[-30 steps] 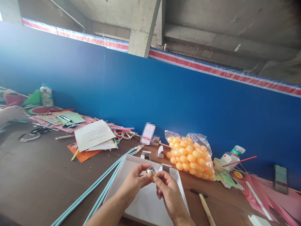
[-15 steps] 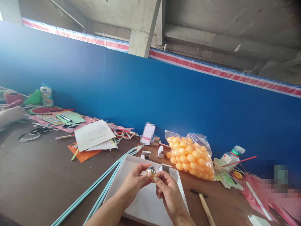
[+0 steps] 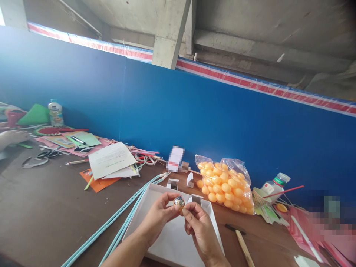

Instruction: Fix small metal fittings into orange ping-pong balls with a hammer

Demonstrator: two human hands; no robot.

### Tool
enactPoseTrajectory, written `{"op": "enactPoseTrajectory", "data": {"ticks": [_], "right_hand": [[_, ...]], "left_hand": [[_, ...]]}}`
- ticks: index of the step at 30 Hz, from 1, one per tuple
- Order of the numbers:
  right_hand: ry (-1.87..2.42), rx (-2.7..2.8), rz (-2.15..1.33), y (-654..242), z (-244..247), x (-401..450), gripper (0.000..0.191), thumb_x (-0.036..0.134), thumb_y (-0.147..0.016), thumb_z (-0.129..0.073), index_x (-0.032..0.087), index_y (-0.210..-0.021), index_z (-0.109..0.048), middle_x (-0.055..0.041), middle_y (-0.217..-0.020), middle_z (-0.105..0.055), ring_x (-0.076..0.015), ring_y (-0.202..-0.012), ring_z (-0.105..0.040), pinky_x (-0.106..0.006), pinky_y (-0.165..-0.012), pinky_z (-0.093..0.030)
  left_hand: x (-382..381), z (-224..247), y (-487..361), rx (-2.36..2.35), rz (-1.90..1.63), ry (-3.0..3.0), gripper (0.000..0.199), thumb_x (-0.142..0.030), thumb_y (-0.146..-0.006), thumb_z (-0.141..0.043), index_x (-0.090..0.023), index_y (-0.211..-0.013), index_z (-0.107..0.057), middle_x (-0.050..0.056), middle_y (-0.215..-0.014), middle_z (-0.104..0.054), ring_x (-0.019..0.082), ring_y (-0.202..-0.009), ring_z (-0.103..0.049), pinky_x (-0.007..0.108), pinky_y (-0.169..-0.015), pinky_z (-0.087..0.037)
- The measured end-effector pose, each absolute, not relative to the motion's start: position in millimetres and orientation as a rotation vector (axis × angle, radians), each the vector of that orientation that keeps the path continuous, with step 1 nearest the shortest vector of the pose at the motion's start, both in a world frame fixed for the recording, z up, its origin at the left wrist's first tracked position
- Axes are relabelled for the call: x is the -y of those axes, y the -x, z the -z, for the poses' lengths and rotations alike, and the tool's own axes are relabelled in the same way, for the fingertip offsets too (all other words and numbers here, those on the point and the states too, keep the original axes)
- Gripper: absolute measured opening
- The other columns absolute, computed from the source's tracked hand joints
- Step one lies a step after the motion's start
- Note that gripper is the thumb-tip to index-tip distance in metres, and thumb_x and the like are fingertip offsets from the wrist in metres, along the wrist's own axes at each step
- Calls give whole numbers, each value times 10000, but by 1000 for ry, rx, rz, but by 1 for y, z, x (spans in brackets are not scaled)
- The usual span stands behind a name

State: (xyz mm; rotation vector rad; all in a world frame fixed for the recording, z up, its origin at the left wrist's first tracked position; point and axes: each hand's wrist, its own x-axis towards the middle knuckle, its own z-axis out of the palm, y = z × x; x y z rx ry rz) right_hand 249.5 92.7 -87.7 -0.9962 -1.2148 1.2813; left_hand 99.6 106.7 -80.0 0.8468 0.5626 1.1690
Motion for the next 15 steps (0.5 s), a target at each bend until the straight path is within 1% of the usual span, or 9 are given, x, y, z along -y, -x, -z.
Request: {"op": "enactPoseTrajectory", "data": {"ticks": [9,15], "right_hand": [[981,1229,-1232,-248,89,-93,167,337,-802,-646,192,-764,-571,66,-593,-478,-42,-454,-360,-205,-446,-296],[997,1247,-1224,-248,87,-92,170,338,-816,-629,185,-760,-577,67,-575,-461,-44,-460,-359,-208,-456,-291]], "left_hand": [[-106,77,-99,-546,-1173,-852,314,-279,-682,-750,-203,-970,-649,25,-961,-614,167,-868,-614,374,-927,-447],[-103,72,-100,-588,-1194,-836,332,-301,-648,-771,-192,-940,-656,34,-954,-624,179,-862,-616,380,-918,-449]]}}
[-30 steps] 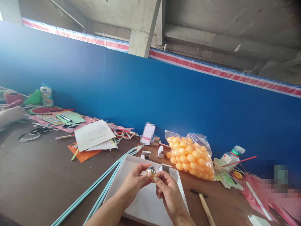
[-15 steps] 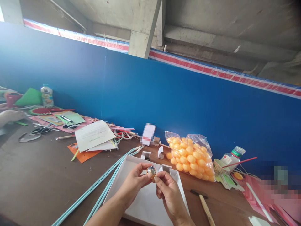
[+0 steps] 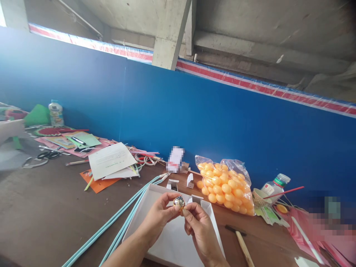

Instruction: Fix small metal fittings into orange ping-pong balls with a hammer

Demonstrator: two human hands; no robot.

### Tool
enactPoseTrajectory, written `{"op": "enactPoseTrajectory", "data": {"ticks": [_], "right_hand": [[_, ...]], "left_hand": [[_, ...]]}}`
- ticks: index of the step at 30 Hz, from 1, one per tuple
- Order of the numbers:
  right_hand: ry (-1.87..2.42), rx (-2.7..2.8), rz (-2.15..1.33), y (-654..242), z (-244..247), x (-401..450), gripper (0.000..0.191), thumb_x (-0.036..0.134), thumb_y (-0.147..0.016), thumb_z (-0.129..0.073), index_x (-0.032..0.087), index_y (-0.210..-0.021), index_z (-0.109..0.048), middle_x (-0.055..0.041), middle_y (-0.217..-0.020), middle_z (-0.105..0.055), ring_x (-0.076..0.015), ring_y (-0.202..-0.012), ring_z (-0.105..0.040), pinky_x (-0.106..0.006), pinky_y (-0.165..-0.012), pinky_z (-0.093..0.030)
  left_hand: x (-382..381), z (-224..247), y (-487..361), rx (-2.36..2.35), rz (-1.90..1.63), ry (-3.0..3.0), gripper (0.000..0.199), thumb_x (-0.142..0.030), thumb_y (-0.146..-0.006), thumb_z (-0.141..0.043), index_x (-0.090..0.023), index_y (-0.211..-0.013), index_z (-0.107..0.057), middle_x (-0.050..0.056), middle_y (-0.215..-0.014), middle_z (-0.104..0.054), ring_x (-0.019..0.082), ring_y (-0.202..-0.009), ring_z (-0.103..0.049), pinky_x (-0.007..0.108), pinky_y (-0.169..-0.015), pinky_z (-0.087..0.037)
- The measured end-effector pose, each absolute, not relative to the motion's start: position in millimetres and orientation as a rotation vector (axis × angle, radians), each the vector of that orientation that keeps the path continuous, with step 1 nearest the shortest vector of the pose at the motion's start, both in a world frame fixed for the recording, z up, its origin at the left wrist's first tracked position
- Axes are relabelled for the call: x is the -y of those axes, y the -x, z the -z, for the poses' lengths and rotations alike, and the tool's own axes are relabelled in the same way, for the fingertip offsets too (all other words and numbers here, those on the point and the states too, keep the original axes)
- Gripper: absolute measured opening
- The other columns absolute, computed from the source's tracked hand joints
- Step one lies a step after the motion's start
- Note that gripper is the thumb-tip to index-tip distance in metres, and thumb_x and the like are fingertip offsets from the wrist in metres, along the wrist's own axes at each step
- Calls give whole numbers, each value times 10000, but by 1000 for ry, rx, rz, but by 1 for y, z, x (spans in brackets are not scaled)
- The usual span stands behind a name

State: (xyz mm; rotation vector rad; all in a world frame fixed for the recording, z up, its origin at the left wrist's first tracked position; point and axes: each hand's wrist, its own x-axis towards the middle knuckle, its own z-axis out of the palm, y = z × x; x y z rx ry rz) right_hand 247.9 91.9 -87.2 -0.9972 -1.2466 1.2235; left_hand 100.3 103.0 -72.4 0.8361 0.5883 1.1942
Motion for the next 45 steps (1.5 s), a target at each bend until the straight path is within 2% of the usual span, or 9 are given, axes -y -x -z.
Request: {"op": "enactPoseTrajectory", "data": {"ticks": [11,22,29,45], "right_hand": [[984,1254,-1236,-249,87,-93,177,342,-811,-630,182,-760,-576,57,-618,-493,-39,-447,-361,-205,-436,-293],[998,1259,-1243,-248,87,-93,193,351,-812,-632,182,-755,-558,70,-598,-476,-32,-428,-364,-191,-417,-316],[1016,1294,-1191,-248,89,-94,199,358,-822,-620,175,-774,-559,60,-624,-498,-41,-457,-412,-199,-454,-369],[1022,1227,-1205,-247,90,-93,228,348,-788,-663,184,-737,-512,65,-614,-491,-46,-456,-418,-219,-453,-441]], "left_hand": [[-106,78,-100,-578,-1188,-858,316,-278,-674,-757,-190,-955,-642,30,-952,-617,159,-845,-616,357,-900,-467],[-106,77,-100,-642,-1188,-918,361,-275,-683,-749,-165,-991,-595,39,-889,-662,146,-788,-615,301,-803,-475],[-109,81,-100,-654,-1175,-959,385,-275,-697,-740,-154,-1024,-576,44,-872,-685,145,-796,-619,287,-794,-468],[-107,77,-99,-665,-1183,-989,376,-269,-702,-729,-149,-1024,-580,54,-886,-686,156,-795,-626,278,-768,-477]]}}
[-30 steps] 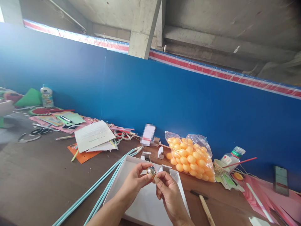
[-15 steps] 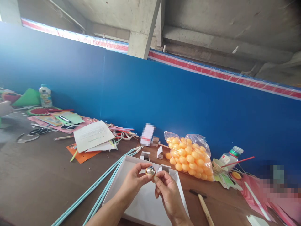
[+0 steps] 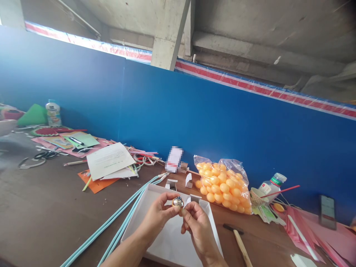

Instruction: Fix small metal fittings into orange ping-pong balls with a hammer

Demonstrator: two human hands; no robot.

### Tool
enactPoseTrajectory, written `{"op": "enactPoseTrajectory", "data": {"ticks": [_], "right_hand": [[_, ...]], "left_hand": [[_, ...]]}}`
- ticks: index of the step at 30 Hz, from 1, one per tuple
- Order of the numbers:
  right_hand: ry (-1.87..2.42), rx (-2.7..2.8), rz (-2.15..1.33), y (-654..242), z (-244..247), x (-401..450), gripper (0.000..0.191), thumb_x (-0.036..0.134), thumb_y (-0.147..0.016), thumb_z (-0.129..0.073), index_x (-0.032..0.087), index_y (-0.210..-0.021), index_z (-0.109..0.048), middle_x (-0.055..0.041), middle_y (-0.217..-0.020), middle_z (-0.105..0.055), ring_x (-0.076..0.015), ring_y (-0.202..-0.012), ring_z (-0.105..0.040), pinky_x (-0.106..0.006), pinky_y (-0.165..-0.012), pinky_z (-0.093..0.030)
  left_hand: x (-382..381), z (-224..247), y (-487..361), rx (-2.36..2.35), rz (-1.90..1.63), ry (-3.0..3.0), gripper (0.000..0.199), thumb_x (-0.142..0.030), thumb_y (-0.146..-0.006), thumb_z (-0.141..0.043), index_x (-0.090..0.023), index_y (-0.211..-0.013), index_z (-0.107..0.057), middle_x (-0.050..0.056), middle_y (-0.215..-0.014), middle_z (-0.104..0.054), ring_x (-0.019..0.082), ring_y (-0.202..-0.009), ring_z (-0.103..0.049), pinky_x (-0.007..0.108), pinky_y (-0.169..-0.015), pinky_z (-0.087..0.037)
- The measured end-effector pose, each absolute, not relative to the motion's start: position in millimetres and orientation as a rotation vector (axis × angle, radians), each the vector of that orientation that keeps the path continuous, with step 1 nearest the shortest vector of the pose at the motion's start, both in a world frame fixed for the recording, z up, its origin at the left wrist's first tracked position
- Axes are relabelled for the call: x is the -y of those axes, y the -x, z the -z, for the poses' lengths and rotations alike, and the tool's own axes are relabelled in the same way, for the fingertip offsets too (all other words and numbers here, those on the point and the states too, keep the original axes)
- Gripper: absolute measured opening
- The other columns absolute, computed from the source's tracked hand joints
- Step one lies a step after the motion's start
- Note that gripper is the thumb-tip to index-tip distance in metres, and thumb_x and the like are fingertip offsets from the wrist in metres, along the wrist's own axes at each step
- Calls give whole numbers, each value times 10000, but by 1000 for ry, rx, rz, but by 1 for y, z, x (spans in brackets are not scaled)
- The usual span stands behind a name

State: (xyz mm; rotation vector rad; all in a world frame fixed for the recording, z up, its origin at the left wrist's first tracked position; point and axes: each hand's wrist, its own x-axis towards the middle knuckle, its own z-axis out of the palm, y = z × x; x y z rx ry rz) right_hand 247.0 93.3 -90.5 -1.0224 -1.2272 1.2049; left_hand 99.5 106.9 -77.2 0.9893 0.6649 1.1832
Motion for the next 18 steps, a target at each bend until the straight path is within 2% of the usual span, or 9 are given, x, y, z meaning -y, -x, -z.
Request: {"op": "enactPoseTrajectory", "data": {"ticks": [11,18], "right_hand": [[1007,1193,-1245,-246,90,-95,218,342,-792,-660,177,-746,-525,50,-667,-521,-38,-467,-382,-221,-458,-439],[993,1176,-1300,-245,85,-91,195,362,-839,-598,175,-800,-558,40,-688,-529,-43,-497,-431,-208,-488,-423]], "left_hand": [[-103,72,-102,-697,-1194,-982,364,-238,-683,-735,-152,-1009,-596,43,-834,-689,156,-773,-626,275,-756,-476],[-103,73,-103,-628,-1201,-790,318,-250,-665,-759,-160,-937,-621,25,-889,-654,135,-771,-621,351,-891,-474]]}}
